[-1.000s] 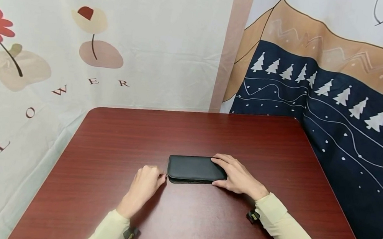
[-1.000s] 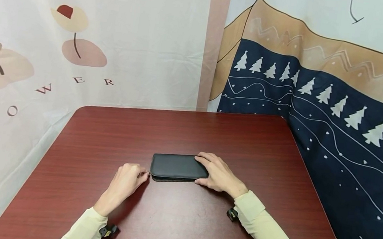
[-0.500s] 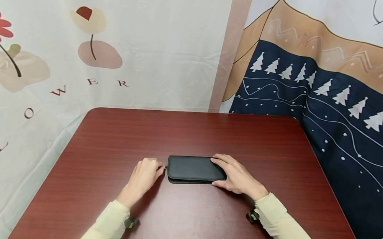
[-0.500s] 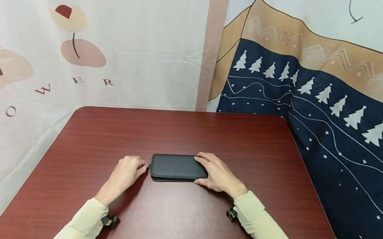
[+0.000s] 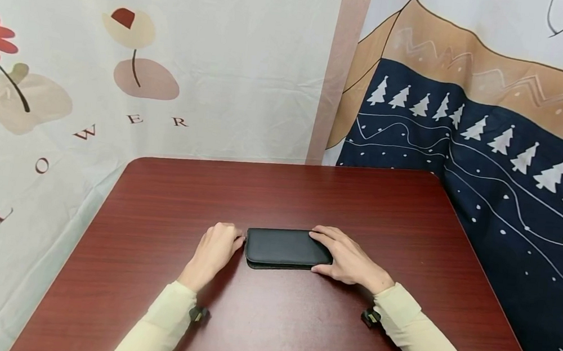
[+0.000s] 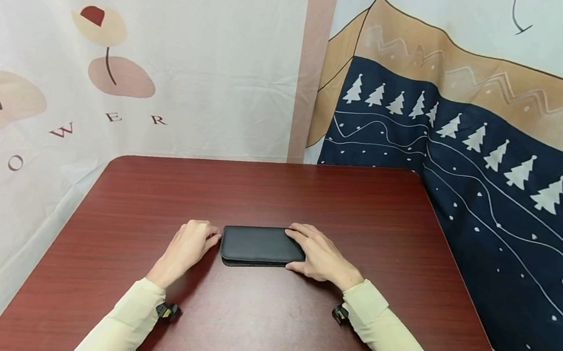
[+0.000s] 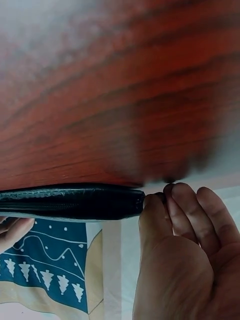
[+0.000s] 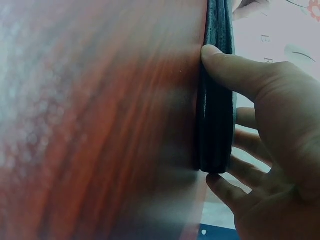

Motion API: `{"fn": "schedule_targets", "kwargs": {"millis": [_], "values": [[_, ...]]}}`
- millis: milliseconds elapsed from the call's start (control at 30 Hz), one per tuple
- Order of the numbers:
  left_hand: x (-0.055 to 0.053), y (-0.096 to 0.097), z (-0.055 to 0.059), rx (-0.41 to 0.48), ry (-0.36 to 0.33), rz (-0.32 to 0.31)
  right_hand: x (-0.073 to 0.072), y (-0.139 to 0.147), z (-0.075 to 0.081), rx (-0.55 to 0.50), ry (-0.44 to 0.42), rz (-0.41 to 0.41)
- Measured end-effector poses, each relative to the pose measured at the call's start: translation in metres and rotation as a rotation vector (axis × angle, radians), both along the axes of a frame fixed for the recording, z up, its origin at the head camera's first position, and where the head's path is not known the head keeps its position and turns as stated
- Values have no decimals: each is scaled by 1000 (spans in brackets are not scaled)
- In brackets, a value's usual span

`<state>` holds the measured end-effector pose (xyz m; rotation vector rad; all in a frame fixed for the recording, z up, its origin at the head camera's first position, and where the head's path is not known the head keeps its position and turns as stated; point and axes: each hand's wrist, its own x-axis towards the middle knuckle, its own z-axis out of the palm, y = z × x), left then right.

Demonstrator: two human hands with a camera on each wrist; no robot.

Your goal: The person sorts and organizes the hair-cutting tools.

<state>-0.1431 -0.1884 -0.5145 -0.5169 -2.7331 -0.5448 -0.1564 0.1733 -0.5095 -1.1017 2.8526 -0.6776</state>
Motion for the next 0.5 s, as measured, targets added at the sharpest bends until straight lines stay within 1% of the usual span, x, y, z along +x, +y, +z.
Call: {"fn": "schedule_targets", "kwargs": {"millis": [67,100,133,233,300,333,367,500], "values": [[-2,0,1,-11,-16,1,0,0,0,3,-2,-2],[-5,-2,-6,-16,-2,-2,0,0,0,3,-2,-2],[-2,2,3,-28,-24,8,0,0,-1,4,-4,-2],[-20,-11,-29,-47,-35,7,0,0,-1,4,-2,-2],[-32,-21,-52,-61,-29,4,0,0,-1,3,-2,-2],[-35,-23,-57,-66,-41,3,0,1,-1,3,-2,-2],[-40,-27,-68,-76,-30,0,0,1,-1,3,-1,-2],[-39,-27,-67,-76,-19,10,1,1,0,6,-6,-2]]}}
